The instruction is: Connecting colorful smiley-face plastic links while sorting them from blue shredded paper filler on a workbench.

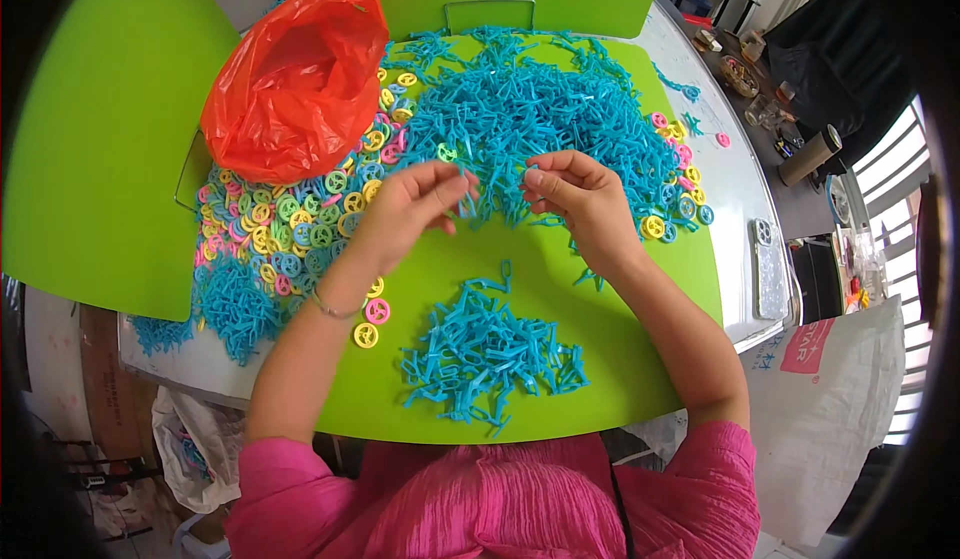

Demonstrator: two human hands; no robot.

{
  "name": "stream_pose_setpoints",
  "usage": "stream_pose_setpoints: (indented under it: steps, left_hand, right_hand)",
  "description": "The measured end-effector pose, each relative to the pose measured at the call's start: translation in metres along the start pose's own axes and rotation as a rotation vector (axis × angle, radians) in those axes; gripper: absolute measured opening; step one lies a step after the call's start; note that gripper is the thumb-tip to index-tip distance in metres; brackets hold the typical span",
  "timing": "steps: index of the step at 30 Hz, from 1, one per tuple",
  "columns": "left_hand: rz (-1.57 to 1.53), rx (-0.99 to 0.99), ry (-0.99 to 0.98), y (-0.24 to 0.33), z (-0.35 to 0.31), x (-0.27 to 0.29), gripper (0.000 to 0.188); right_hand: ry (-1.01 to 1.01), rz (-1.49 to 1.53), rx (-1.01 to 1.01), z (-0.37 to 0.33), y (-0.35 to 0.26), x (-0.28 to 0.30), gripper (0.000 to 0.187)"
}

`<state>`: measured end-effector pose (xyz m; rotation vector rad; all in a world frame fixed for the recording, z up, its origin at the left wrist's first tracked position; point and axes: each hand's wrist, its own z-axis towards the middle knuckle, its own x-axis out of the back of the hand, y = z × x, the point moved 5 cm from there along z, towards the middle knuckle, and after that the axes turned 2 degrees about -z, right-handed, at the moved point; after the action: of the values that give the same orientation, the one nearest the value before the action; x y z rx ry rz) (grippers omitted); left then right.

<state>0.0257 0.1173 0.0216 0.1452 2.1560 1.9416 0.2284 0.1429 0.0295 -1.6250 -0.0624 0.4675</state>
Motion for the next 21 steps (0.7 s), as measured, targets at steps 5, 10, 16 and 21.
stream_pose_setpoints:
  steps: [5,10,16,21]
  left_hand:
    - [-0.29,0.121,-0.056,-0.018,-0.024,-0.023,0.026]
    - [-0.373,0.142,-0.075,-0.017,-0.027,-0.029,0.026]
    - [-0.419,0.137,-0.127,-0.015,-0.03,-0.037,0.026]
    - [-0.381,0.049,-0.084,-0.018,-0.032,-0.04,0.023]
  right_hand:
    - [0.007,0.02,0.034,-0.007,-0.002,-0.008,0.013]
    - [0.014,-0.105,0.11,-0.012,-0.003,-0.013,0.01]
    - [0.036,-0.193,0.144,-0.02,-0.005,-0.016,0.01]
    - [0.058,-0.429,0.401,-0.033,-0.015,-0.031,0.008]
